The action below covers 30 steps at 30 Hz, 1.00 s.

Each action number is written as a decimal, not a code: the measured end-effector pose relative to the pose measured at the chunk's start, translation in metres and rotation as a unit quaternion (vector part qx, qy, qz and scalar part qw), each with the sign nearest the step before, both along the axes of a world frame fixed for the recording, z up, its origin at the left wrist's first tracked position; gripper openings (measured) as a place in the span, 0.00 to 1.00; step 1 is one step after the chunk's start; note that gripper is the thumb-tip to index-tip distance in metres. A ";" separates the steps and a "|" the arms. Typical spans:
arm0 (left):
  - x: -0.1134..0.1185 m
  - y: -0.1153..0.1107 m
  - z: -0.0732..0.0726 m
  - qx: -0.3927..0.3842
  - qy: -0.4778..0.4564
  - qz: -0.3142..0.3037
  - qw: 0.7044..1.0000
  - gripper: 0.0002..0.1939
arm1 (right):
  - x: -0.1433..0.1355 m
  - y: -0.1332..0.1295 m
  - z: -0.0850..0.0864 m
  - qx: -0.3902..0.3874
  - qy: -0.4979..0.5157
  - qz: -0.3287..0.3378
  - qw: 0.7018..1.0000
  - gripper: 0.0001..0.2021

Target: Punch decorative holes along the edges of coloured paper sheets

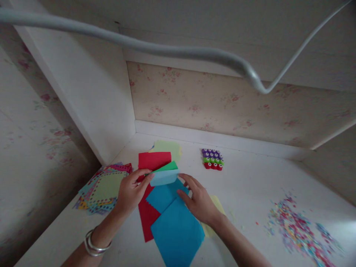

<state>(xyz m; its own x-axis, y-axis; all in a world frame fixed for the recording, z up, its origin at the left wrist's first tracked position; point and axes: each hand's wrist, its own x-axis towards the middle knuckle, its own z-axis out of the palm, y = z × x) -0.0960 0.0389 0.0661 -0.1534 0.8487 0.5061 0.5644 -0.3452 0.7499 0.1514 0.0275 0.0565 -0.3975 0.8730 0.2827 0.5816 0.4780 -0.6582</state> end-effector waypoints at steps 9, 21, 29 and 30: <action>0.005 -0.004 -0.014 0.060 0.068 -0.096 0.991 0.06 | -0.009 0.010 -0.005 -0.072 0.173 -0.089 0.978 0.19; -0.003 -0.032 -0.015 0.199 0.270 -0.264 0.905 0.40 | 0.037 -0.074 0.016 0.088 -0.131 0.160 0.974 0.20; 0.003 -0.026 -0.014 0.160 0.321 -0.227 0.905 0.26 | 0.010 -0.127 -0.071 0.205 -0.054 0.087 0.973 0.06; 0.002 -0.025 -0.016 0.149 0.308 -0.208 0.917 0.26 | 0.009 -0.129 -0.075 0.215 -0.041 0.078 0.973 0.07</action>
